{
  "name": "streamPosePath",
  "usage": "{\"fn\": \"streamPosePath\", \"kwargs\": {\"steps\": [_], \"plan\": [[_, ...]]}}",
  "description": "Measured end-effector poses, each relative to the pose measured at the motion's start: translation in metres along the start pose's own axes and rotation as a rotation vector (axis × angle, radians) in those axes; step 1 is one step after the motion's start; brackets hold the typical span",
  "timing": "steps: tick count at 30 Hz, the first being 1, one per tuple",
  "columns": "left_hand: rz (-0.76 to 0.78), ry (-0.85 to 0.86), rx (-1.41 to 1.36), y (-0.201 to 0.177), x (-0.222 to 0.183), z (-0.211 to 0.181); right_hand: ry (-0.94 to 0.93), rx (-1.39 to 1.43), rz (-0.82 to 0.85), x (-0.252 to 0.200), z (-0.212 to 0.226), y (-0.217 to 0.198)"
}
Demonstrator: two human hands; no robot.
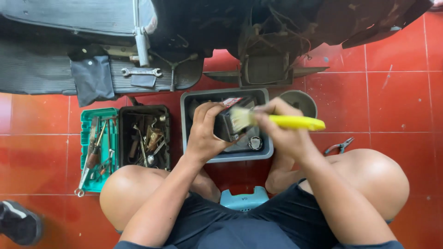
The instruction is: The person is cleaning a motorcycle battery and its terminals with a brush and cloth, while also inspecting and sorting small mechanical parts in a tray.
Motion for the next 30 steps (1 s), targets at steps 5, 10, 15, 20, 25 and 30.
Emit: {"fn": "streamPosePath", "kwargs": {"steps": [5,10,15,20,25,30], "plan": [[-0.014,-0.031,0.025,-0.002,0.0,0.008,-0.006,-0.388,-0.066,0.019,-0.018,-0.019],[0.04,-0.081,0.045,0.01,-0.011,0.02,-0.167,-0.06,0.006,-0.03,0.02,0.03],[0.031,-0.113,0.016,0.007,-0.008,0.016,0.203,-0.033,-0.034,-0.001,-0.054,0.006],[-0.014,-0.109,0.041,-0.006,-0.002,0.02,0.136,-0.273,-0.107,0.022,-0.036,-0.014],[0.007,-0.082,0.073,0.003,-0.005,0.023,-0.058,-0.022,-0.062,-0.014,0.018,0.021],[0.02,-0.103,0.01,0.008,-0.012,0.025,0.155,0.004,0.041,-0.004,-0.019,0.021]]}}
Point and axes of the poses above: each hand's wrist, its own x-axis towards the middle knuckle, its own y-axis out of the palm, z = x × y, the point moved 4 cm from there along x, towards the middle knuckle, and after that the axes turned 4 degrees about x, right-handed, at the moved point
